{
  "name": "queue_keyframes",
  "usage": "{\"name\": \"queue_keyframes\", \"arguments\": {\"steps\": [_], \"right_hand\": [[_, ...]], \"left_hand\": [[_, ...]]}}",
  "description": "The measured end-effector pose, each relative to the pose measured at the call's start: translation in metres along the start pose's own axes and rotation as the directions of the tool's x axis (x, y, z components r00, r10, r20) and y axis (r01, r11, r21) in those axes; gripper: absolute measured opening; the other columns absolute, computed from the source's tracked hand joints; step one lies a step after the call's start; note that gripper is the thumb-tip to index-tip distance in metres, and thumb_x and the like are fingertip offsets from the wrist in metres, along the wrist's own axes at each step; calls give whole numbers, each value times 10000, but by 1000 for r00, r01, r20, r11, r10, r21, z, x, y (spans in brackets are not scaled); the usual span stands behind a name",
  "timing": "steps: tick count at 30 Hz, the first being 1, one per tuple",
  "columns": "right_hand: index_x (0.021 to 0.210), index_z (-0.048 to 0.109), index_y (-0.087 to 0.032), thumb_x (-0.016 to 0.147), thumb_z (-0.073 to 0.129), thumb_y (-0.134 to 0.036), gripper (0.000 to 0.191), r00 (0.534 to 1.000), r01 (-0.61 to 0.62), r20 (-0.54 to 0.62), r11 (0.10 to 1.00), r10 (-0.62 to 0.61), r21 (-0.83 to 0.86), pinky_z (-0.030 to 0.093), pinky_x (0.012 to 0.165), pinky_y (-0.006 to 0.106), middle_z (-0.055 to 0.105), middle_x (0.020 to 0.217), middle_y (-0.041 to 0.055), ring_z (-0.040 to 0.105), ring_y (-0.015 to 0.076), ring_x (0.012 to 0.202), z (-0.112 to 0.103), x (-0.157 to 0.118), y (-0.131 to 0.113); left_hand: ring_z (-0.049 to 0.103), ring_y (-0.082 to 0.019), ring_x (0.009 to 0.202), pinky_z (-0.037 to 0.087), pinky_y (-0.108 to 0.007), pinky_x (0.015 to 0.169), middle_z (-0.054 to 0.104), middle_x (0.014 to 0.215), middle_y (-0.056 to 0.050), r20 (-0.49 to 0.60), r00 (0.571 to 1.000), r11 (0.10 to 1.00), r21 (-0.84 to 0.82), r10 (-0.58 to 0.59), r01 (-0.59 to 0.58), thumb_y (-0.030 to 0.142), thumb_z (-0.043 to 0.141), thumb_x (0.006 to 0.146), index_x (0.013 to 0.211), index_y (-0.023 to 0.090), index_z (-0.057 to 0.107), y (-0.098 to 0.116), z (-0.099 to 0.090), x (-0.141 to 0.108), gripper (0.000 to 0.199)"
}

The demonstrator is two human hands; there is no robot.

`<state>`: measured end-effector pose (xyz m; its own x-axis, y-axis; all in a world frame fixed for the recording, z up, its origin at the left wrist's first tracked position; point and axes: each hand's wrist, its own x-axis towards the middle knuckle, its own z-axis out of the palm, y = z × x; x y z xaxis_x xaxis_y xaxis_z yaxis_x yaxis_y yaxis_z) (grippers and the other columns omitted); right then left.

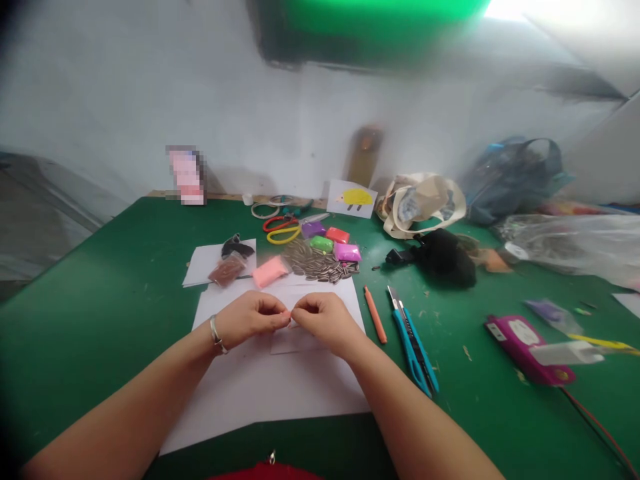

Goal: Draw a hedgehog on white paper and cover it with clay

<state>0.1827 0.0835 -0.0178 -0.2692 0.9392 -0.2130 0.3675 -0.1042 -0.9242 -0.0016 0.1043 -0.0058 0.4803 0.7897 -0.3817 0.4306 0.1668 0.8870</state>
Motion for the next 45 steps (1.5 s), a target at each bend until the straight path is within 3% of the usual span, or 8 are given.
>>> {"name": "queue_keyframes", "arguments": {"steps": [5, 7, 10, 20, 26, 33, 38, 45], "right_hand": [[1114, 631, -228, 778, 596, -209, 338, 947, 289, -62, 919, -316, -268, 440, 675, 261, 621, 973, 39, 537, 122, 705, -5, -5, 3], [1105, 628, -233, 834, 556, -199, 282, 907, 402, 10, 860, -420, -314, 439, 744, 277, 618, 1033, 53, 559, 142, 813, -4, -7, 2], [976, 656, -219, 892, 495, -172, 188, 872, 476, 93, 788, -481, -390, 404, 785, 301, 659, 914, 41, 561, 165, 866, -2, -8, 1], [826, 672, -201, 857, 530, -119, 166, 897, 430, 110, 786, -428, -445, 371, 726, 256, 674, 801, 1, 555, 142, 774, -5, -3, 4], [843, 683, -202, 855, 531, -125, 170, 924, 377, 120, 810, -364, -449, 371, 728, 256, 683, 832, 9, 570, 150, 801, -10, 0, 8], [874, 682, -209, 897, 524, -184, 162, 903, 426, 225, 692, -367, -583, 329, 764, 293, 667, 825, 16, 544, 163, 823, -6, -2, 10], [885, 684, -217, 905, 514, -190, 174, 888, 455, 268, 624, -373, -636, 305, 792, 318, 661, 821, 30, 508, 184, 868, -8, -3, 11], [866, 685, -229, 898, 531, -188, 162, 894, 436, 243, 610, -376, -662, 297, 785, 320, 642, 823, 23, 479, 180, 868, -6, -2, 13]], "left_hand": [[435, -111, 569, 322, -233, 534, 547, 604, 24, 24, 999, 999, -32, -28, 28, 430, 675, 687, 731, 139, 682, 2, 0, -1, 294], [416, -105, 554, 309, -232, 523, 524, 585, 32, 38, 999, 998, -45, -30, 32, 429, 674, 691, 698, 142, 667, 2, -1, -1, 287], [415, -100, 547, 315, -229, 528, 513, 575, 37, 62, 997, 997, -67, -35, 39, 431, 675, 696, 666, 145, 647, 2, -1, -1, 289], [515, -111, 604, 390, -221, 561, 613, 675, 2, 114, 991, 994, -81, -70, 80, 437, 671, 724, 822, 144, 708, -3, -6, 1, 311], [592, -152, 710, 435, -235, 580, 676, 852, -55, -28, 997, 997, 36, -74, 75, 439, 591, 776, 914, 140, 686, -6, -14, 1, 343], [580, -160, 633, 421, -245, 588, 655, 658, 5, -21, 1000, 947, 322, 2, 5, 390, 541, 766, 840, 179, 707, -4, -10, 2, 279], [635, -186, 776, 455, -255, 697, 718, 804, -5, -65, 998, 916, 401, 26, 2, 353, 556, 738, 881, 190, 704, -6, -5, 3, 262], [646, -183, 821, 462, -252, 723, 726, 882, -22, -62, 995, 871, 491, 74, -34, 317, 566, 739, 914, 181, 699, -9, -3, 4, 259]]}}
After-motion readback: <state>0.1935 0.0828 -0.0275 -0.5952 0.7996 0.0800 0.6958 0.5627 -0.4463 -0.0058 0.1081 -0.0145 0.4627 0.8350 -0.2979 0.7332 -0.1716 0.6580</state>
